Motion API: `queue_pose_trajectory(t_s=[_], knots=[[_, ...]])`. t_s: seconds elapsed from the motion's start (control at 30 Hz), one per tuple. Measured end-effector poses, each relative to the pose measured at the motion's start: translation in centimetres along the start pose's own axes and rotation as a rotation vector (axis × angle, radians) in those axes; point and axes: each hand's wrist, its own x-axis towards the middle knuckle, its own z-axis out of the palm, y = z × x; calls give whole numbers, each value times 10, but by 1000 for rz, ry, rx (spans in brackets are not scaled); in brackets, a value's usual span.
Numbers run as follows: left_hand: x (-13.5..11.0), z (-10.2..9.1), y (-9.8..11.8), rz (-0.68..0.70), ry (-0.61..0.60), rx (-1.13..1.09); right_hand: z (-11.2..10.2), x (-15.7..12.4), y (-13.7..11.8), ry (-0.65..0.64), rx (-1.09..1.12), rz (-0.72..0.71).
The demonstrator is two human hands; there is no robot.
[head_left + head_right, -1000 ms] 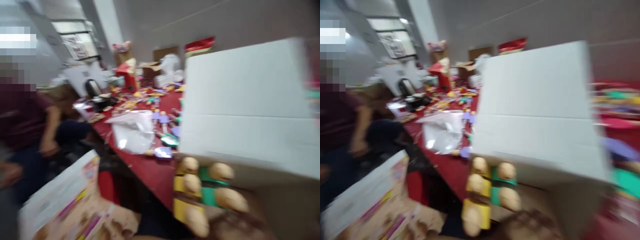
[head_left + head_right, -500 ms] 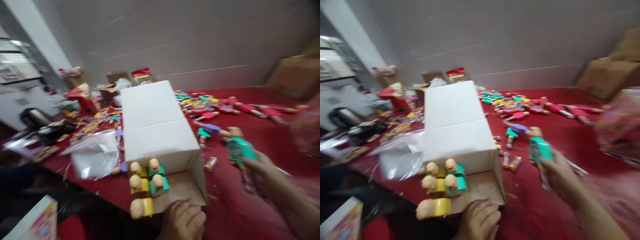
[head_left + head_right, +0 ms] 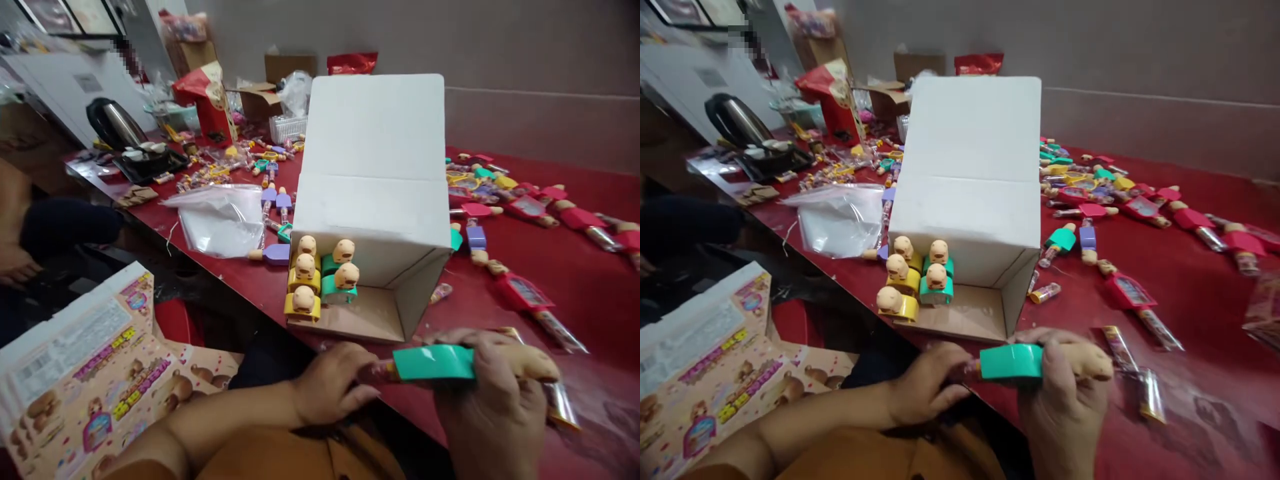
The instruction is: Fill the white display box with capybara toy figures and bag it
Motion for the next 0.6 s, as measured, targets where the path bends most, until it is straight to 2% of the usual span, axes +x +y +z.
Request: queue_pose_trajectory(t_s=[0.03, 0.1, 0.17, 0.2, 0.27, 0.37, 0.5, 0.6], knots=[[-8, -5, -3, 13, 135, 28, 11, 1, -5, 49, 39, -58], [-25, -14, -12, -53, 441, 137, 34, 4, -7, 141, 110, -207], [-35, -24, -23, -221, 673, 249, 54, 8, -3, 95, 75, -359], [-37, -28, -29, -333, 716, 260, 61, 8, 0, 26, 35, -413], [-36, -37, -39, -539, 674, 187, 70, 9, 3, -117, -56, -506], [-28, -46, -49, -694, 507, 62, 79, 8, 4, -204, -152, -566], [-22, -50, -51, -708, 374, 98, 93, 1, 8, -269, -293, -582], [-25, -52, -52, -642, 362, 166, 96, -9, 15, -124, -396, -641]])
